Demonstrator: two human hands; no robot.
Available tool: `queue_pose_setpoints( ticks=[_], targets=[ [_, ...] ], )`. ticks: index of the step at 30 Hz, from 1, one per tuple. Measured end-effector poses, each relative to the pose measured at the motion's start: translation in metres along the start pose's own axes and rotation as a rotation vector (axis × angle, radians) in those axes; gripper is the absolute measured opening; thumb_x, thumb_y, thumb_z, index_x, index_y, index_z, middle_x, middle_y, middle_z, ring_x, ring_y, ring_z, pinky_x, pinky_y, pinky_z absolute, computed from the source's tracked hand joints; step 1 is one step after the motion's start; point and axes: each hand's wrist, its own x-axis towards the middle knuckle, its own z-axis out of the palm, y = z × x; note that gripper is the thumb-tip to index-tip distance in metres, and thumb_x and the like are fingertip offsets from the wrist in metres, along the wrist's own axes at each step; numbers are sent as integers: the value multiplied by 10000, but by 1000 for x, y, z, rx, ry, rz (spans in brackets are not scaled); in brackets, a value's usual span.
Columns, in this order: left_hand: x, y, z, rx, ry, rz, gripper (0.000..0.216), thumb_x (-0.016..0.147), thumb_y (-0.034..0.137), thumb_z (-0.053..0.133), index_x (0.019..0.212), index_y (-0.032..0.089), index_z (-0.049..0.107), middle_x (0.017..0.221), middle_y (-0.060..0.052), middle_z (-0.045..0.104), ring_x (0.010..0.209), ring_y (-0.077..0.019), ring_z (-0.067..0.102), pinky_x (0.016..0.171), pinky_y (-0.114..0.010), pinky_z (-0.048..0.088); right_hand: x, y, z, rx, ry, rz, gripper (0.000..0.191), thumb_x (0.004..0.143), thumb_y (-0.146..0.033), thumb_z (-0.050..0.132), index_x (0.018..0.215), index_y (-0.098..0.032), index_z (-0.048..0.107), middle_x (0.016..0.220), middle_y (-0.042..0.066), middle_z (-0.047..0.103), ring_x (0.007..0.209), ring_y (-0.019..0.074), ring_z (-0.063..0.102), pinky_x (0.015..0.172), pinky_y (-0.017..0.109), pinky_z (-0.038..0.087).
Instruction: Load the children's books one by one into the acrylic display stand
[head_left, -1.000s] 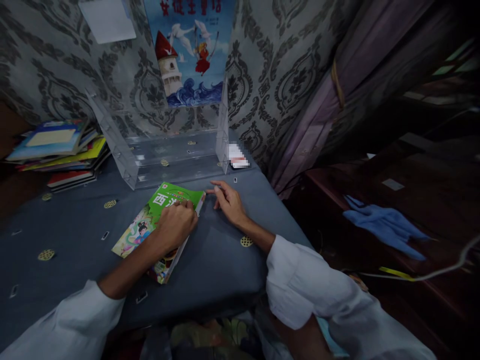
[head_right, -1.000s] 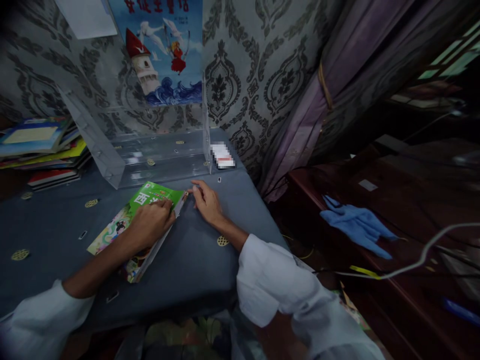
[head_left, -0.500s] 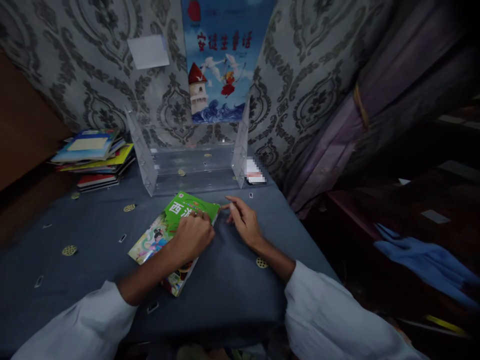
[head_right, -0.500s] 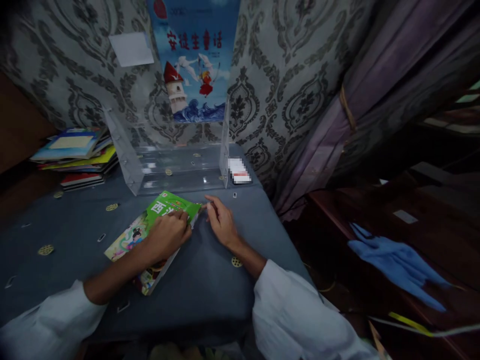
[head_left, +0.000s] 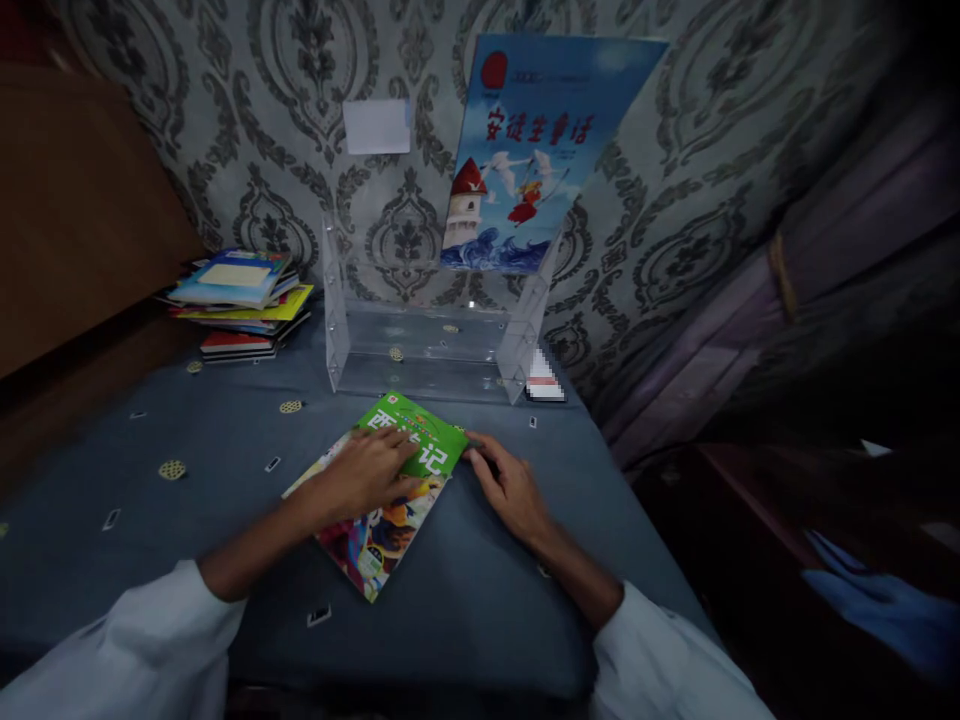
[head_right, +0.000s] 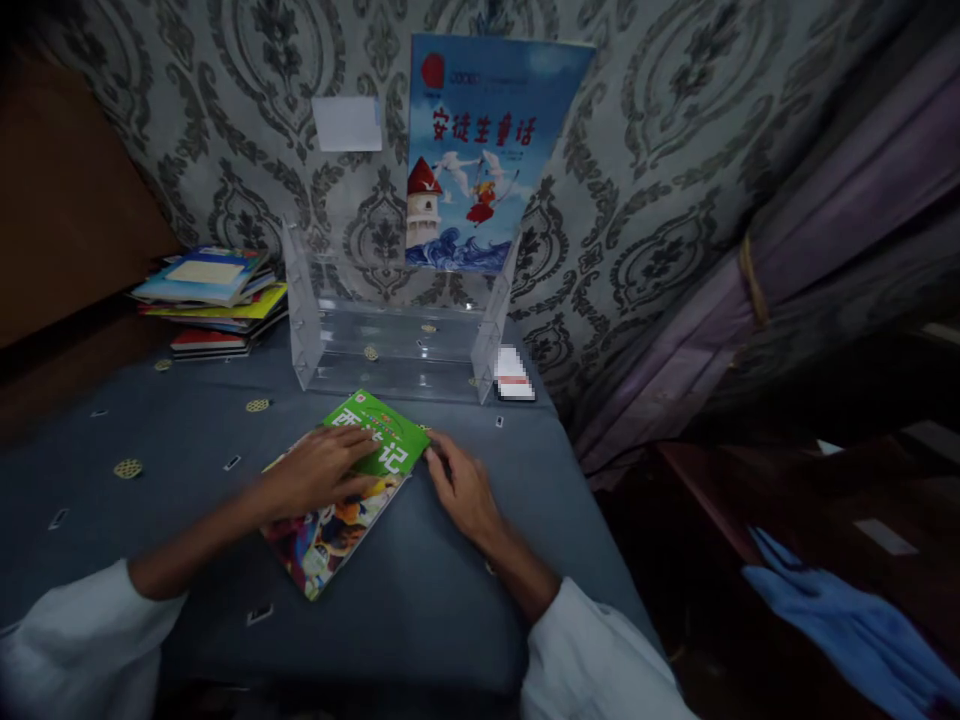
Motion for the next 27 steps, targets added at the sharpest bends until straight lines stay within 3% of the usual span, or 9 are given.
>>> queue_pose_setpoints(
  ticks=[2,4,8,13,18,23,27],
  targets=[
    [-18,-22,5,41,29,-86,469,962,479,595,1347,211,588,1429,-149,587,1344,-343,532,1019,-491,495,-4,0,3,-35,-4,-19,324,1007,-334,451,1227,-213,656,1055,96,762,958,249,727,865,408,589],
    [-36,-37,11,46,28,-146,485,977,474,564,1392,224,552,1483,-151,540,1320,-331,559,986,-464,522,-9,0,8,-68,-16,-52,326,1002,-330,460,1212,-206,677,1113,117,743,1039,265,706,930,449,578],
    [-52,-41,22,54,72,-198,499,986,457,541,1399,176,535,1461,-175,549,1265,-305,598,996,-418,521,-14,6,23,-110,-31,-88,410,1002,-373,479,1319,-164,634,1306,176,667,1246,311,617,1058,532,515],
    [-43,-25,27,81,94,-283,463,986,463,534,1324,149,576,1370,-196,596,1181,-339,620,914,-466,556,9,23,34,-112,-45,-57,469,998,-432,476,1348,-157,622,1365,191,635,1306,341,574,1103,577,469],
    [-31,-19,24,78,53,-322,480,974,452,569,1344,146,558,1411,-201,558,1248,-360,572,937,-463,542,41,38,38,-109,-74,-57,488,981,-449,476,1351,-165,620,1360,180,641,1302,338,573,1105,566,461],
    [-20,-14,3,136,-68,-316,461,988,435,550,1334,131,573,1352,-193,587,1160,-343,616,863,-426,560,50,50,44,-129,-65,-65,494,973,-431,476,1387,-190,593,1406,164,613,1334,326,544,1123,567,438],
    [-7,-13,-12,205,-134,-268,401,1003,413,526,1242,105,624,1184,-185,661,1089,-358,648,891,-494,534,47,46,44,-171,-87,-69,516,993,-404,436,1431,-157,551,1450,183,576,1368,324,514,1156,569,394]
  ],
)
